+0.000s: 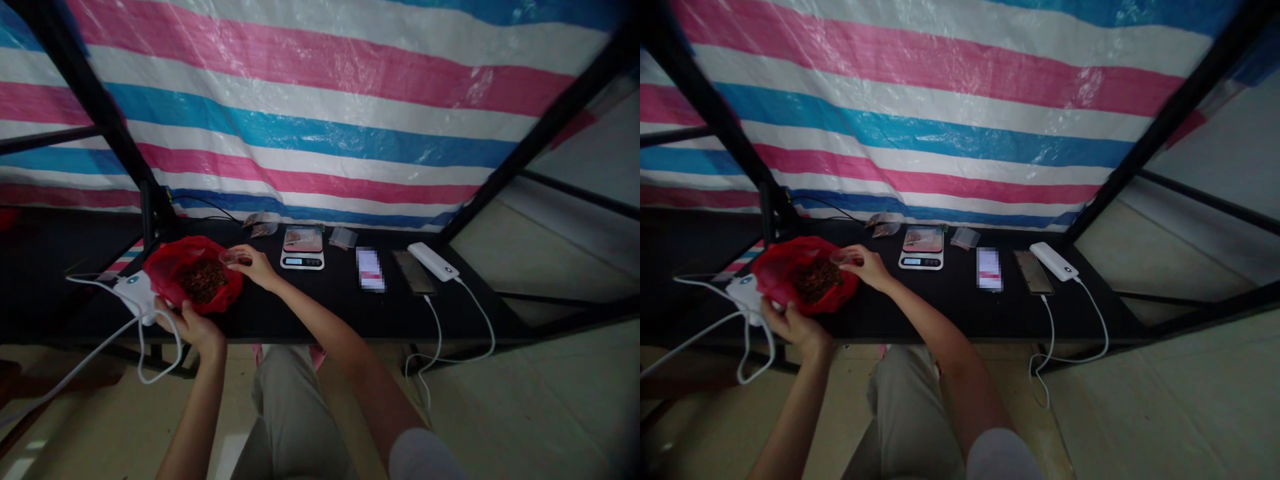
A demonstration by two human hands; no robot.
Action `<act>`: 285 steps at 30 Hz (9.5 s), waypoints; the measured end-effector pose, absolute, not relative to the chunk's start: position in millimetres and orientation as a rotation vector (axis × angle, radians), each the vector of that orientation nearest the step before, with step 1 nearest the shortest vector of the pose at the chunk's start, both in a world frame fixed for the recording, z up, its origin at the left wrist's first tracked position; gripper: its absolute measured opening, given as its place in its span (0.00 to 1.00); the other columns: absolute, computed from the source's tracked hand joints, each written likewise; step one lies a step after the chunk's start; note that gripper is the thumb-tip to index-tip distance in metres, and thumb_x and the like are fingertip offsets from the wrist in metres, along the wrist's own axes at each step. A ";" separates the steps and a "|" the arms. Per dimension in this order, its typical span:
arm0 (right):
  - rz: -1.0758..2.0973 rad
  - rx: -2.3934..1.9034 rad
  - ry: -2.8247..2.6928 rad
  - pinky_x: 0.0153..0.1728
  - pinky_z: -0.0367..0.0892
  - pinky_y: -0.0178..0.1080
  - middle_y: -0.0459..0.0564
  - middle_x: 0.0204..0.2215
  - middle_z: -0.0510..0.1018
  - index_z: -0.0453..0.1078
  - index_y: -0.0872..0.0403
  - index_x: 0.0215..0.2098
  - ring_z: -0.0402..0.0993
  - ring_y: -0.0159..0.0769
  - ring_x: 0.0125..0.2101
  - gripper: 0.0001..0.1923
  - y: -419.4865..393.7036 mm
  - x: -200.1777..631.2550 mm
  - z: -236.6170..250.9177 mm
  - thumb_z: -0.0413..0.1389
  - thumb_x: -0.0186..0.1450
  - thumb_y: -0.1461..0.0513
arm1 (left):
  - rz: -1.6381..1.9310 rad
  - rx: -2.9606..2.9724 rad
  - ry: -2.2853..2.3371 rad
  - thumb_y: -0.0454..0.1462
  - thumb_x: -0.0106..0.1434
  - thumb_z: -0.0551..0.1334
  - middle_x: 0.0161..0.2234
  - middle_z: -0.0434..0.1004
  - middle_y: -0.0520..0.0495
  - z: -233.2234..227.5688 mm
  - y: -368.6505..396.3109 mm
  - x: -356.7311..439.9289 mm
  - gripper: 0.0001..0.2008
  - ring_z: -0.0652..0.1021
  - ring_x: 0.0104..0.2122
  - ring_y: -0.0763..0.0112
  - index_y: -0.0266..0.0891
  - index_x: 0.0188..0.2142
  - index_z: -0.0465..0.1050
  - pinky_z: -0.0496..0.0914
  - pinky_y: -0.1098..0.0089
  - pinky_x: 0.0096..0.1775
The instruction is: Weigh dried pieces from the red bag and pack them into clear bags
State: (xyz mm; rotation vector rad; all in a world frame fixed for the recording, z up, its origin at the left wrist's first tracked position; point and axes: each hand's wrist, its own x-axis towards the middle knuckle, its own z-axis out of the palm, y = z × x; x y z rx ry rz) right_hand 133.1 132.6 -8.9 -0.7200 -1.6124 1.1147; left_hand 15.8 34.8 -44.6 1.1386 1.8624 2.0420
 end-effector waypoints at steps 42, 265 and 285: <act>0.154 -1.363 -1.298 0.45 0.61 0.40 0.50 0.42 0.74 0.64 0.52 0.47 0.68 0.37 0.43 0.18 133.9 292.2 -25.9 0.56 0.59 0.57 | 0.691 2.593 1.034 0.49 0.53 0.58 0.47 0.70 0.39 -16.4 235.5 164.8 0.31 0.71 0.45 0.56 0.38 0.54 0.63 0.63 0.58 0.48; 0.388 -1.095 -1.007 0.43 0.66 0.42 0.54 0.44 0.74 0.66 0.56 0.47 0.70 0.39 0.43 0.21 158.1 321.9 -33.6 0.54 0.58 0.55 | 0.781 2.538 1.374 0.47 0.55 0.60 0.55 0.61 0.31 -3.4 214.7 161.8 0.33 0.61 0.56 0.51 0.32 0.56 0.57 0.50 0.47 0.56; 0.465 -1.105 -0.987 0.41 0.65 0.39 0.51 0.44 0.74 0.65 0.53 0.48 0.70 0.37 0.42 0.20 158.8 313.8 -21.0 0.54 0.58 0.56 | 1.051 2.304 1.070 0.46 0.47 0.66 0.40 0.72 0.44 -8.4 227.0 158.5 0.27 0.70 0.43 0.59 0.41 0.47 0.71 0.60 0.56 0.50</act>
